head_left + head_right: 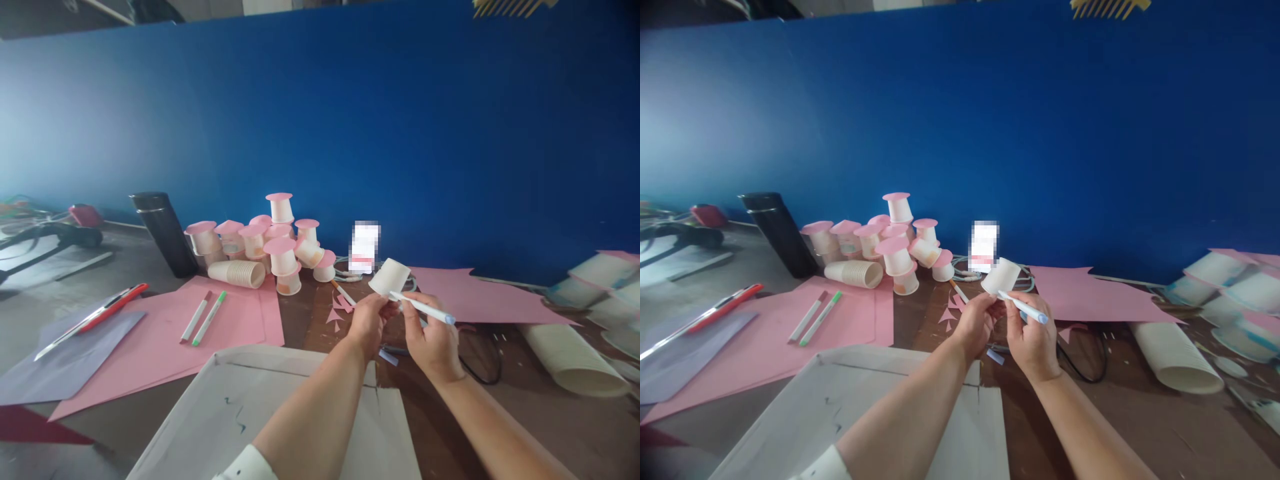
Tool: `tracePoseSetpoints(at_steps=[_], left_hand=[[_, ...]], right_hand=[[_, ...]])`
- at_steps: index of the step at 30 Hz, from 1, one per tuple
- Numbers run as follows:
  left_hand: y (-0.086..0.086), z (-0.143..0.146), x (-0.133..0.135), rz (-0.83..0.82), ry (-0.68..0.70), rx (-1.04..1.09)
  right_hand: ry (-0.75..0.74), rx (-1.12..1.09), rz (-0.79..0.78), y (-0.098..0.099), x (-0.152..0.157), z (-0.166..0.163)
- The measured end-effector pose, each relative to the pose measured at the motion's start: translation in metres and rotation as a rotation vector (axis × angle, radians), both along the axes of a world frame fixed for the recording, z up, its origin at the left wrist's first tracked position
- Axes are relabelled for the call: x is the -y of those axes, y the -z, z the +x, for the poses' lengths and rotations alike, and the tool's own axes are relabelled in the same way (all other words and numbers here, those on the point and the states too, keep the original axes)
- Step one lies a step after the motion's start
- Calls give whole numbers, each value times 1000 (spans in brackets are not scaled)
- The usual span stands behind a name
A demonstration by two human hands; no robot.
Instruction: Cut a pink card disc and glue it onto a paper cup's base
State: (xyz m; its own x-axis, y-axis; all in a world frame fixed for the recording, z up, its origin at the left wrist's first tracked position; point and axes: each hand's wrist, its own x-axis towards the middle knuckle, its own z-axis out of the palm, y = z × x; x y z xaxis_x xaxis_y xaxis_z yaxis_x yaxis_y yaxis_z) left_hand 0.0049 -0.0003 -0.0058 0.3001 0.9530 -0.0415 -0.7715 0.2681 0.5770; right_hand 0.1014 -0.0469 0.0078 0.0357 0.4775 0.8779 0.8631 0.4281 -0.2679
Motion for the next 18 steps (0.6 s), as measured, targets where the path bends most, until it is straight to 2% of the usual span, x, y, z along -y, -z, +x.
tracePoseSetpoints(at_steps=[6, 13, 18], left_hand=[[5, 1, 1, 60, -4, -163], [13, 4, -2, 130, -12, -198], [11, 3, 0, 152, -8, -218]], right_hand=[[6, -12, 10, 0, 0, -1], [35, 12, -19, -1, 1, -3], [34, 44, -20, 0, 0, -1]])
